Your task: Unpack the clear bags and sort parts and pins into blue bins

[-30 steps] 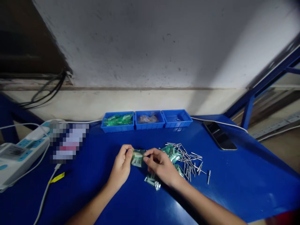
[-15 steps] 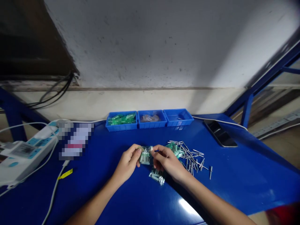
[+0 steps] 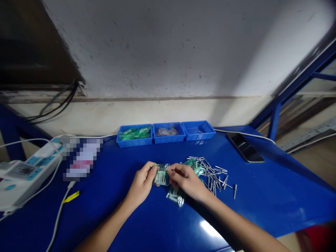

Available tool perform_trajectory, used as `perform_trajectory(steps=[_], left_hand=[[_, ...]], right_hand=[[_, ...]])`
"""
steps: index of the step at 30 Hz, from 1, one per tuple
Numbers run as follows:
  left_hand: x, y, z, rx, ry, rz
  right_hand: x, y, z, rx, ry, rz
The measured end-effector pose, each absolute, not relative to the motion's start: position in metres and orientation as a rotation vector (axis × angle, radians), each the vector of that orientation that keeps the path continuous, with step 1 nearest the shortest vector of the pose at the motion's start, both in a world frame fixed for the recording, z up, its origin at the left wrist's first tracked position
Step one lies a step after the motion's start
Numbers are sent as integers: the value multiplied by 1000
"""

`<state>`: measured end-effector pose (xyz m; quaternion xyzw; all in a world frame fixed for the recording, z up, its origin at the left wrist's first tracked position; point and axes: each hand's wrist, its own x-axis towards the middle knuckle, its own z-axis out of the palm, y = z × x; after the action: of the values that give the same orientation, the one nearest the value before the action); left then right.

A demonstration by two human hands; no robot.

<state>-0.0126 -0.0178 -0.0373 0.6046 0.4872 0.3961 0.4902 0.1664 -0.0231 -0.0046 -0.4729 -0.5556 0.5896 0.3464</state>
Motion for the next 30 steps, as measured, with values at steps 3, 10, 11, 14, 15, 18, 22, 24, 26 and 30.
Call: perform_trajectory(steps=[3, 10, 11, 14, 15, 18, 22, 24, 26, 30], left_hand=[[-13, -19, -37, 1469, 1170, 941], [-13, -19, -37, 1493, 1163, 913], [-13, -18, -36, 1493, 1161, 917], [-12, -18, -35, 1485, 1166, 941], [-12, -18, -35, 1484, 1169, 946], [-12, -19, -35, 1510, 1173, 941], [-12, -20, -36, 1520, 1161, 942], [-12, -20, -36, 1492, 1153, 951], [-12, -19, -36, 1456, 1135, 957], [-12, -18, -35, 1390, 1094, 971]], right_hand=[[169, -23, -5, -1273, -1578, 1418], [167, -27, -8, -1338, -1766, 1196], [167, -27, -7, -1340, -1778, 1183], [168, -27, -3, -1335, -1796, 1181], [168, -27, -2, -1325, -1796, 1190], [169, -27, 2, -1280, -1807, 1208], [170, -28, 0, -1242, -1817, 1255], [170, -28, -2, -1227, -1790, 1313], [170, -28, -4, -1233, -1753, 1361], [171, -26, -4, -1256, -1645, 1455]])
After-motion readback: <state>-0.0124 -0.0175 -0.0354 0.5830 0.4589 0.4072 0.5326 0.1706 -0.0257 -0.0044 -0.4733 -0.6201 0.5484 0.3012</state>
